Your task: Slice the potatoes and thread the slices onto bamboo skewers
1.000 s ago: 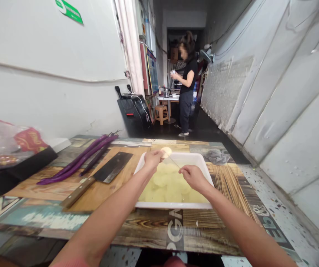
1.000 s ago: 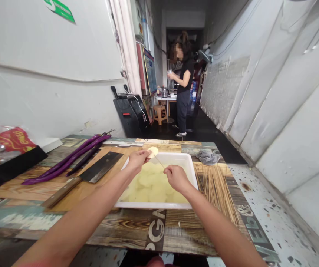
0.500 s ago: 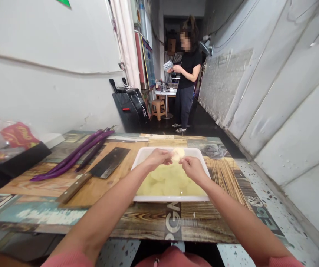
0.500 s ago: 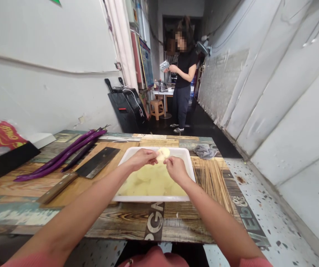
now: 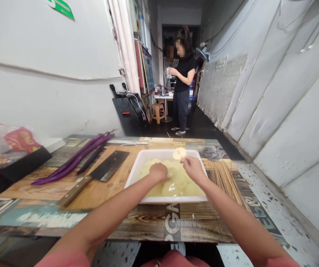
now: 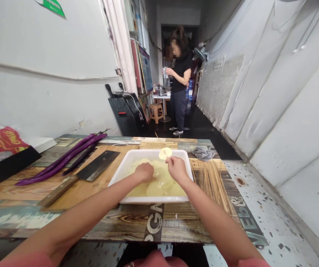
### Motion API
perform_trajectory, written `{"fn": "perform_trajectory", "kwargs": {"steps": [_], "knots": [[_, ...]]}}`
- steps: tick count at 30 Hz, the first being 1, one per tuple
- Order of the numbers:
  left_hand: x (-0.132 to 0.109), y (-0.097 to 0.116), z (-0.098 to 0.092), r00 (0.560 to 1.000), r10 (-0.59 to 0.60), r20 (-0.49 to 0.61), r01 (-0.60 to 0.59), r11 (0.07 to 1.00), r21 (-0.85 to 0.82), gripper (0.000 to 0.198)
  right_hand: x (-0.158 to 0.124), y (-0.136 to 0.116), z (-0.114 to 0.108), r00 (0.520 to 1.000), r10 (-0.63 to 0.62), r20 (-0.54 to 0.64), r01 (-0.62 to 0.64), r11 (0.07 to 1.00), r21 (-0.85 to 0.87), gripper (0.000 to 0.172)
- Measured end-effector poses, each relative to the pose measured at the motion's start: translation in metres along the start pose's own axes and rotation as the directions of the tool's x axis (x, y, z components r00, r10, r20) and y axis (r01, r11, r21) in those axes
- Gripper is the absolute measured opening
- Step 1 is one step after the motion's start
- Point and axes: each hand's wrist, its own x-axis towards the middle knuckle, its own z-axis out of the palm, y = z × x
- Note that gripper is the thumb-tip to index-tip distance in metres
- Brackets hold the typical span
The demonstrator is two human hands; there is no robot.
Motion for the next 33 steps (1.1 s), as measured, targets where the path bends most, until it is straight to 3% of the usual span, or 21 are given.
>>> {"fn": "perform_trajectory", "kwargs": {"steps": [6,12,18,20,23,25,27,30,33], "knots": [[0.005,-0.010,-0.004,0.983,0.169,0.076,-0.156,0.975,-0.156,0.028,0.001,0.003,0.002,1.000,-0.002,0.028,0.002,1.000,0.005,0.028],[0.009,-0.012,-0.001,0.987,0.151,0.055,-0.140,0.975,-0.171,0.026,0.001,0.005,0.003,0.998,0.003,0.055,-0.003,1.000,0.012,0.028],[0.008,-0.021,-0.011,0.994,0.108,-0.008,-0.100,0.889,-0.446,0.018,0.002,0.003,0.004,0.996,0.022,0.082,-0.025,0.999,0.040,0.026],[0.007,-0.026,-0.015,0.998,0.053,-0.040,-0.066,0.785,-0.616,0.017,0.000,-0.001,0.003,0.990,0.076,0.122,-0.085,0.994,0.071,0.024],[0.009,-0.034,-0.020,0.995,-0.086,-0.051,-0.005,0.468,-0.884,0.013,-0.012,-0.010,-0.001,0.974,0.118,0.191,-0.133,0.989,0.068,0.024],[0.011,-0.038,-0.023,0.992,-0.122,-0.005,0.024,0.233,-0.972,0.013,-0.025,-0.013,-0.006,0.984,0.022,0.179,-0.022,1.000,-0.001,0.024],[0.015,-0.040,-0.025,0.991,-0.134,0.012,0.020,0.057,-0.998,0.019,-0.040,-0.012,-0.013,0.985,-0.088,0.149,0.104,0.989,-0.101,0.026],[0.021,-0.042,-0.026,0.974,-0.224,-0.016,-0.033,-0.074,-0.997,0.024,-0.058,-0.005,-0.020,0.986,-0.085,0.144,0.106,0.984,-0.141,0.030],[0.025,-0.043,-0.026,0.954,-0.299,-0.022,-0.056,-0.105,-0.993,0.026,-0.065,0.002,-0.023,0.988,-0.017,0.151,0.022,0.999,-0.036,0.030]]}}
